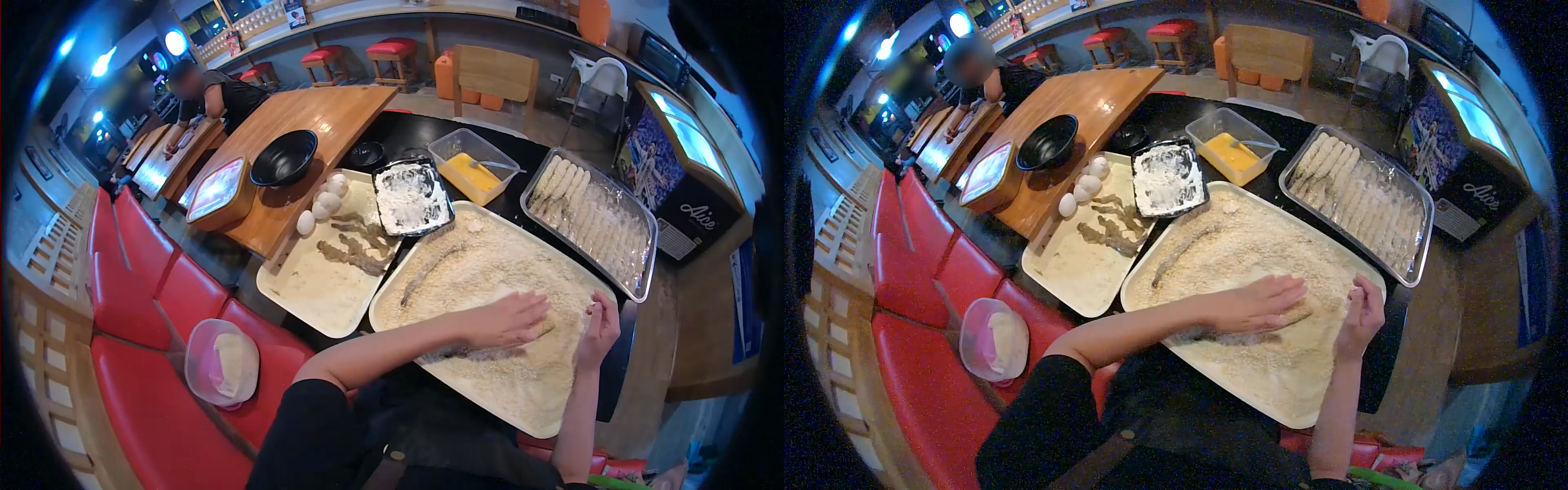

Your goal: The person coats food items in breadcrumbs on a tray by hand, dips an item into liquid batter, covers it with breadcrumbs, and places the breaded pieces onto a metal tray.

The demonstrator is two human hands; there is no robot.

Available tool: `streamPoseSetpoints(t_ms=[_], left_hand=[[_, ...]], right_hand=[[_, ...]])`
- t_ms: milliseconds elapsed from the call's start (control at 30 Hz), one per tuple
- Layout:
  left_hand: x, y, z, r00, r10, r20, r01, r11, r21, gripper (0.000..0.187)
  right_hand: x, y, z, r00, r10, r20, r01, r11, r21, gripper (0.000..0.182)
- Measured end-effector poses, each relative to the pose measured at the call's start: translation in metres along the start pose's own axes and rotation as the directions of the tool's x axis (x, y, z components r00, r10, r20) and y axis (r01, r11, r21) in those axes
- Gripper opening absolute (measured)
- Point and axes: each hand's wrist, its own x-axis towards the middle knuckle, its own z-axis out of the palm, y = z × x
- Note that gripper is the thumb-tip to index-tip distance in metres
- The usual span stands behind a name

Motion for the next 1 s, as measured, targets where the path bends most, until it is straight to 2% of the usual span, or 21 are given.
streamPoseSetpoints(t_ms=[67,167,367,400,533,633,733,833,867,967,1000], left_hand=[[-0.003,-0.004,0.0,0.999,-0.016,-0.044,0.023,0.987,0.157,0.066],[-0.001,0.003,0.004,0.998,-0.05,-0.034,0.058,0.954,0.294,0.066],[-0.005,0.028,0.036,0.988,0.149,0.028,-0.151,0.942,0.3,0.072],[0.0,0.025,0.032,0.995,0.055,0.078,-0.081,0.924,0.374,0.076],[-0.005,-0.001,-0.001,0.997,-0.039,-0.071,0.071,0.842,0.535,0.078],[-0.008,-0.014,-0.01,0.989,-0.047,-0.142,0.112,0.861,0.497,0.076],[-0.005,0.004,0.009,0.997,0.043,-0.058,-0.008,0.865,0.502,0.076],[-0.003,0.029,0.029,0.994,0.061,0.089,-0.086,0.945,0.315,0.077],[-0.005,0.031,0.034,0.99,0.131,0.047,-0.139,0.948,0.287,0.077],[-0.003,0.018,0.024,0.999,0.034,0.038,-0.044,0.948,0.315,0.077],[-0.002,0.011,0.018,1.0,0.004,0.003,-0.005,0.927,0.374,0.076]], right_hand=[[-0.001,0.0,-0.002,1.0,0.005,-0.001,-0.005,1.0,-0.013,0.022],[-0.001,0.003,-0.001,1.0,0.011,-0.004,-0.011,1.0,-0.008,0.022],[0.001,0.002,0.0,1.0,0.017,-0.006,-0.017,1.0,-0.002,0.021],[0.001,0.003,-0.001,1.0,0.021,-0.003,-0.021,1.0,0.0,0.021],[-0.001,0.002,-0.001,1.0,-0.001,-0.01,0.002,1.0,0.031,0.021],[0.0,0.008,-0.001,1.0,0.005,-0.014,-0.005,1.0,0.007,0.021],[0.001,0.006,-0.001,1.0,-0.001,-0.013,0.001,1.0,0.006,0.021],[0.0,0.002,-0.001,1.0,0.001,0.001,-0.001,1.0,-0.012,0.021],[-0.001,0.003,0.0,1.0,0.0,0.001,0.0,1.0,-0.005,0.021],[0.0,0.006,-0.003,1.0,-0.002,-0.007,0.002,1.0,0.001,0.021],[0.0,0.006,-0.003,1.0,-0.002,-0.012,0.003,1.0,0.004,0.021]])
